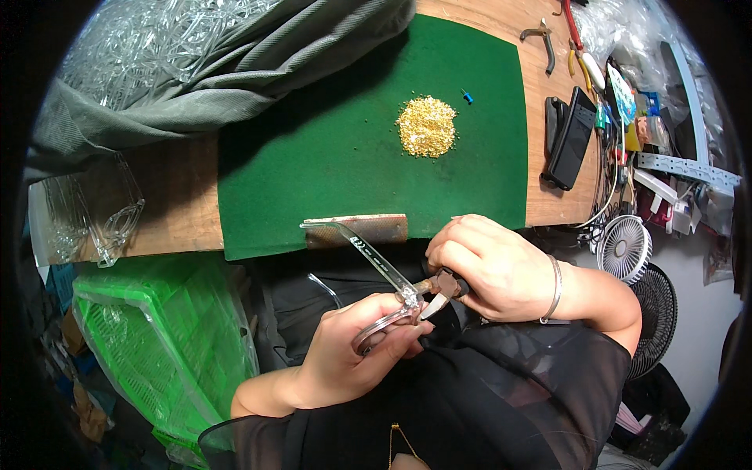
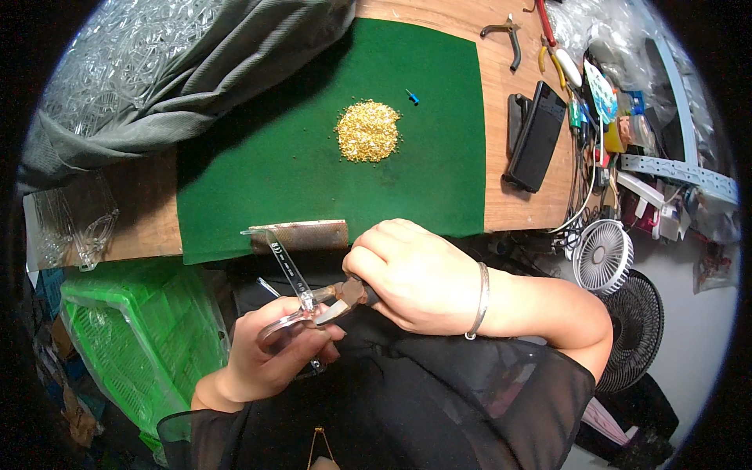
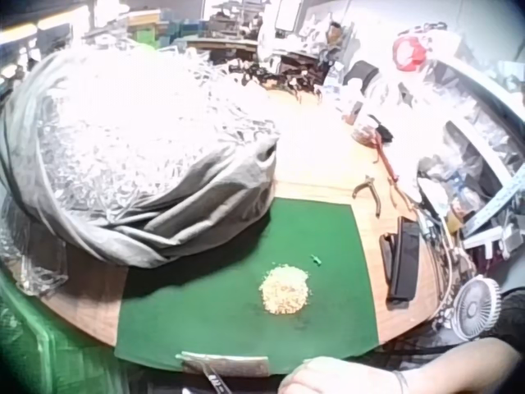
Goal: The person assembles a pair of clear eyeglasses by inserting small gold-colored components into the frame using a screwdriver. The person repeatedly tightens and adjusts the components on both sides of the frame.
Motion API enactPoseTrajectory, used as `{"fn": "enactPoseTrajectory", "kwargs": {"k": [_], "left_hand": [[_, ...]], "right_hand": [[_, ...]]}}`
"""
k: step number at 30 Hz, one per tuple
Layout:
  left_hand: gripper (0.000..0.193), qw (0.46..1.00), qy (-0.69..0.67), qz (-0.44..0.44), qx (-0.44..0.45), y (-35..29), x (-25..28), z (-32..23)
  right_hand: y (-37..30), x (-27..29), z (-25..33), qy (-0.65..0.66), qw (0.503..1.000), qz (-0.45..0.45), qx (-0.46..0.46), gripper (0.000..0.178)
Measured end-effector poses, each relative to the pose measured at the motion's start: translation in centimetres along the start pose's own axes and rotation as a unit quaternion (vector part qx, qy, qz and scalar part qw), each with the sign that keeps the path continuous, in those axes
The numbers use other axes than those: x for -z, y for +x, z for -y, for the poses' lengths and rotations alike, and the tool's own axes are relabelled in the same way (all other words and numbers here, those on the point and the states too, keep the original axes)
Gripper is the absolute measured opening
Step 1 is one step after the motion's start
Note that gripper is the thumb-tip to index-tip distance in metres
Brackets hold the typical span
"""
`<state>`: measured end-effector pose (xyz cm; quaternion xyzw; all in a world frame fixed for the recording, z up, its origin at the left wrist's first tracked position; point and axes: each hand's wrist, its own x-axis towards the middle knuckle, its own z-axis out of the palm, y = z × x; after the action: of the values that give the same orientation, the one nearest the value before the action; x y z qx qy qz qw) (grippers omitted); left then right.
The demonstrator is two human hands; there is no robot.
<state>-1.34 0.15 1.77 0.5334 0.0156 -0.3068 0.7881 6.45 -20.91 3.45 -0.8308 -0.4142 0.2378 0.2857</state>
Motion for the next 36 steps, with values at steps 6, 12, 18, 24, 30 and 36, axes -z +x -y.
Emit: {"fn": "enactPoseTrajectory", "kwargs": {"k": [6,12,18,24,30,36], "left_hand": [[0.013,0.996,0.083,-0.013,-0.03,-0.1,-0.2,0.0],[0.018,0.97,0.221,-0.04,-0.098,-0.1,-0.2,0.8],[0.021,0.949,0.281,-0.042,-0.14,0.0,-0.1,0.8],[0.027,0.917,0.344,-0.037,-0.199,0.3,0.1,1.0],[0.034,0.917,0.338,-0.039,-0.208,0.2,0.0,1.5],[0.029,0.934,0.309,-0.038,-0.174,0.2,0.0,1.6]], "right_hand": [[0.4,0.6,0.5,-0.007,1.0,0.025,0.013,0.027],[0.3,0.6,0.7,-0.009,1.0,0.023,0.019,0.026],[0.1,0.4,0.7,-0.03,0.999,0.02,0.021,0.028],[0.0,-0.1,0.5,-0.04,0.999,-0.005,0.028,0.026],[-0.5,-0.9,0.2,-0.109,0.993,-0.02,0.039,0.022],[-0.4,-0.6,0.4,-0.118,0.991,-0.033,0.047,0.021]]}}
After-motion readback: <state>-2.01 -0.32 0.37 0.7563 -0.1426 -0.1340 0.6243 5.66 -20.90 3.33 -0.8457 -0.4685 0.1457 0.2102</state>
